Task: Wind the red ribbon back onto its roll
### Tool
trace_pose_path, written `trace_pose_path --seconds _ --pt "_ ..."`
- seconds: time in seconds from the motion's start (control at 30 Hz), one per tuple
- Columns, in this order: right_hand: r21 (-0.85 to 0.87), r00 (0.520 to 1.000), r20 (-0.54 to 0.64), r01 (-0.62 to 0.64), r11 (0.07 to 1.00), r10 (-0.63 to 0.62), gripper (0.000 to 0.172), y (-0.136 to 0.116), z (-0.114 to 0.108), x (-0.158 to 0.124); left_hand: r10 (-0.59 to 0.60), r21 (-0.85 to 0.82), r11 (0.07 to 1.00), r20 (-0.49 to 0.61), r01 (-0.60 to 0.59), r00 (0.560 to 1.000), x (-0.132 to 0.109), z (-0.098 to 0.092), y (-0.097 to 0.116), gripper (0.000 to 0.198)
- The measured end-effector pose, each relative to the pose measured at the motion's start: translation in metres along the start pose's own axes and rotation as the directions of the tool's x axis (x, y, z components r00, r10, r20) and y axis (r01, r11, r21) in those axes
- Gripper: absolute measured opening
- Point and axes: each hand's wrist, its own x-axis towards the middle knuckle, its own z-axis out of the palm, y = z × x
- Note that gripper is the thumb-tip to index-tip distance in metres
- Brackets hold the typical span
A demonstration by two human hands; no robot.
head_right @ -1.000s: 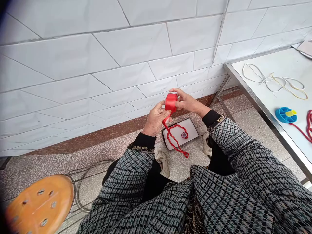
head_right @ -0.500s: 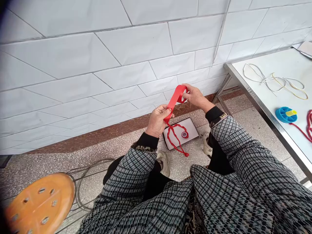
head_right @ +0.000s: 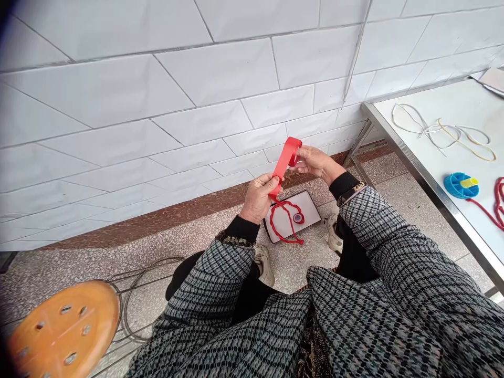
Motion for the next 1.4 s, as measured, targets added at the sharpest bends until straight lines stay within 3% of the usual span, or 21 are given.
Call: trace_pose_path --seconds 0.13,0.3,0.47,0.73,0.93,1.07,1.2,1.4 --pt "0.121 0.976 0.113 -0.2 0.972 0.186 0.012 0.006 0.006 0.0 -0.032 0.057 0.998 0.0 0.032 1.0 0.0 0.001 0.0 0.044" --pt "0.186 0.954 0.165 -0.28 0.942 0.251 0.024 0.015 0.012 -0.002 -0.024 0.137 0.99 0.037 0.019 0.999 0.002 -0.001 0.0 0.049" --pt "0.177 0.948 0.168 -0.299 0.938 0.27 0.033 0.016 0.014 -0.005 -0.018 0.165 0.986 0.038 0.012 0.999 0.004 -0.002 -0.001 0.048" --pt "0.172 0.979 0.03 -0.205 0.964 0.203 0.015 0.008 0.006 -0.003 0.086 0.343 0.934 0.06 -0.101 0.994 0.003 -0.005 -0.002 0.04" --pt "0.163 0.958 0.094 -0.282 0.945 0.27 0.022 0.008 0.008 -0.007 0.079 0.308 0.947 0.032 -0.085 0.996 0.006 -0.006 -0.002 0.041" --pt "0.197 0.933 0.194 -0.341 0.919 0.304 0.023 0.015 0.01 -0.006 0.011 0.21 0.977 0.031 -0.017 0.999 0.006 -0.003 -0.005 0.046" --pt "0.229 0.935 0.199 -0.336 0.914 0.294 0.023 0.019 0.011 -0.006 -0.046 0.145 0.989 0.037 0.04 0.998 0.006 0.001 -0.008 0.048" --pt "0.223 0.917 0.235 -0.375 0.9 0.324 0.02 0.015 0.011 -0.008 0.043 0.179 0.983 -0.039 -0.036 0.998 0.002 0.004 -0.003 0.049"
